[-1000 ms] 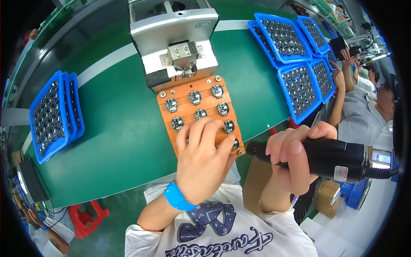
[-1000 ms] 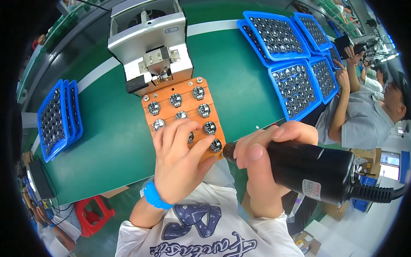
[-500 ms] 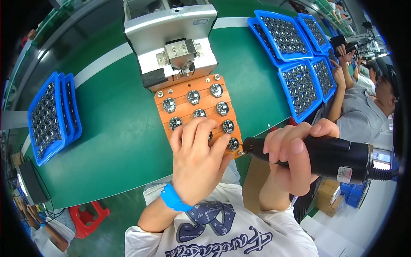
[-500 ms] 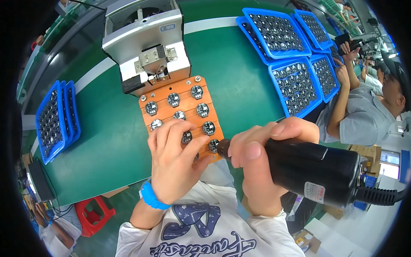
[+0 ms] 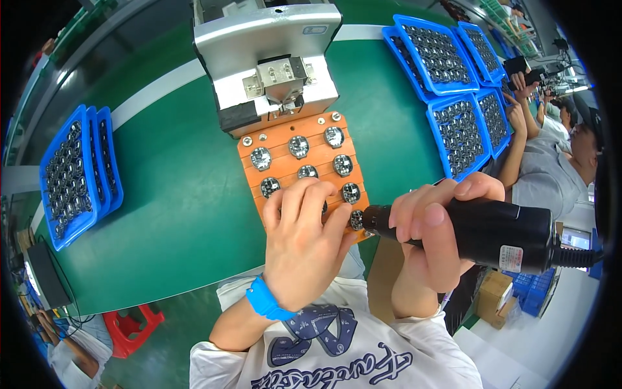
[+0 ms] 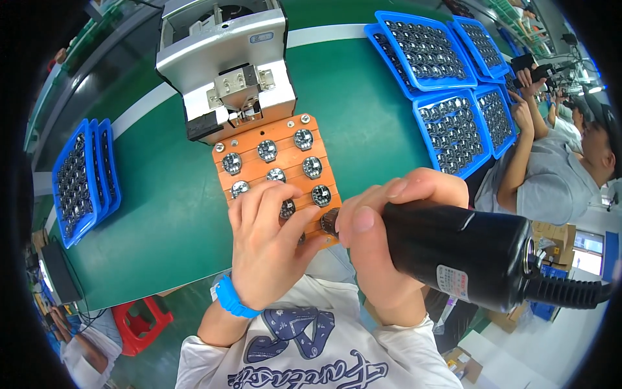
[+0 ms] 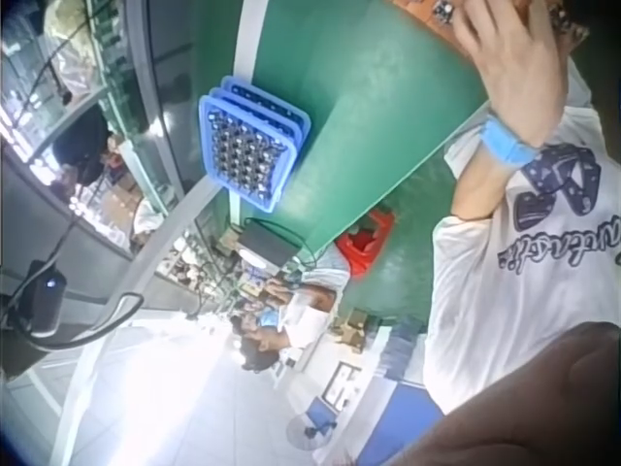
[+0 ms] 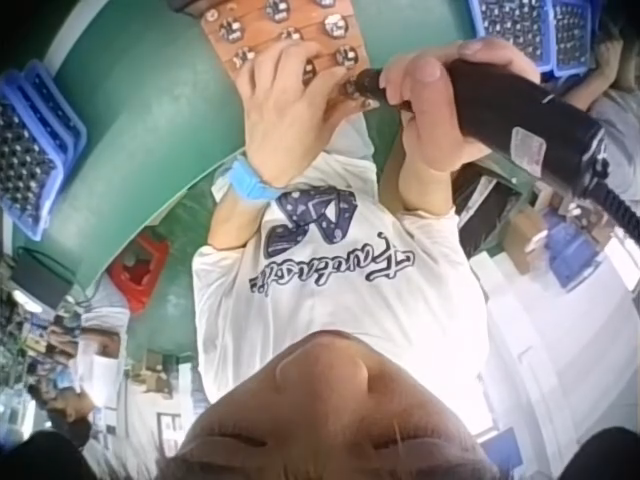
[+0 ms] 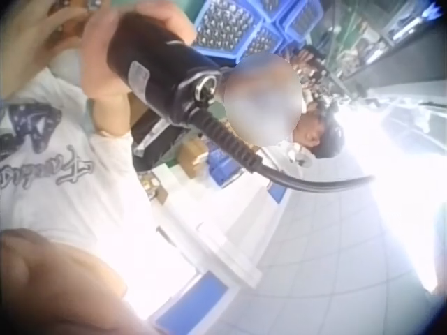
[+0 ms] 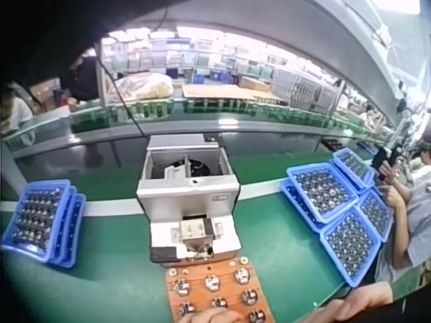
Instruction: The person assembles metal components onto a circuit board by driving screws into them with an electric screwdriver.
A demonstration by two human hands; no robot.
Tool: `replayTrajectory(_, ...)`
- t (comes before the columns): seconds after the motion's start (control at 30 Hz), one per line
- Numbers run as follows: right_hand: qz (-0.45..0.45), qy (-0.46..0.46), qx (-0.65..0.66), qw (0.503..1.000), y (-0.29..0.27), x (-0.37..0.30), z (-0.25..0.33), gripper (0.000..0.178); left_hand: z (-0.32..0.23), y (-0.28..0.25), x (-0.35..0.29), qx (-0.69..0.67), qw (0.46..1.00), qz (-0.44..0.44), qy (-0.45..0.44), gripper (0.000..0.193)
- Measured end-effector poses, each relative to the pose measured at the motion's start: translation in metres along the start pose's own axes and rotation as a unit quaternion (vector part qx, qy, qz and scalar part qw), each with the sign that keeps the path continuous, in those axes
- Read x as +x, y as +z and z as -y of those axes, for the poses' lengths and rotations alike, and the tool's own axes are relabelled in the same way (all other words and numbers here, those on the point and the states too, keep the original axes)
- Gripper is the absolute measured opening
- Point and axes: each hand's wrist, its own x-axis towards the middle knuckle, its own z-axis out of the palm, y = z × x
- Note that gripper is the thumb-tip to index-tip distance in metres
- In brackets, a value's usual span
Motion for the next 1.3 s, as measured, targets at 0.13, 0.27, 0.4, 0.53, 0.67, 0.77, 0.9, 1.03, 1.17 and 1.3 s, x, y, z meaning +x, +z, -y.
replayTrajectory(0.13, 0.041, -0.023, -0.019, 0.999, -0.003, 0.001, -0.004, 0.032, -0.003, -0.001, 0.002, 0.002, 1.000, 0.006, 0.006, 0.037)
replayTrajectory(0.27, 0.068, -0.042, -0.044, 0.996, -0.008, 0.003, -0.008, 0.032, -0.007, 0.005, 0.004, 0.021, 1.000, -0.002, 0.012, 0.030)
replayTrajectory(0.4, 0.137, -0.067, -0.094, 0.984, -0.016, 0.012, -0.006, 0.033, -0.007, 0.009, 0.004, 0.025, 0.999, -0.013, 0.016, 0.027)
replayTrajectory(0.53, 0.127, -0.066, -0.100, 0.985, -0.014, 0.012, -0.013, 0.035, -0.003, 0.013, 0.003, 0.012, 1.000, -0.005, 0.010, 0.029)
replayTrajectory(0.67, 0.154, -0.081, -0.104, 0.979, -0.019, 0.021, -0.017, 0.034, -0.002, 0.011, 0.001, -0.002, 1.000, -0.013, -0.018, 0.033)
replayTrajectory(0.77, 0.154, -0.087, -0.062, 0.982, -0.021, 0.021, -0.020, 0.033, -0.003, 0.010, 0.003, 0.001, 1.000, -0.007, -0.013, 0.035)
replayTrajectory(0.9, 0.145, -0.079, -0.071, 0.984, -0.020, 0.020, -0.019, 0.033, -0.004, 0.004, 0.000, 0.002, 1.000, -0.001, -0.025, 0.034)
replayTrajectory(1.03, 0.069, -0.038, -0.014, 0.997, -0.013, 0.015, -0.014, 0.033, -0.005, -0.005, -0.004, 0.007, 1.000, -0.003, -0.027, 0.033)
replayTrajectory(1.17, 0.043, -0.028, 0.033, 0.998, -0.013, 0.010, -0.009, 0.033, -0.004, -0.012, -0.004, 0.010, 0.999, -0.020, -0.033, 0.039)
replayTrajectory(1.3, 0.032, -0.014, 0.021, 0.999, -0.012, 0.006, -0.008, 0.035, -0.002, -0.012, -0.006, 0.007, 0.999, -0.021, -0.038, 0.039)
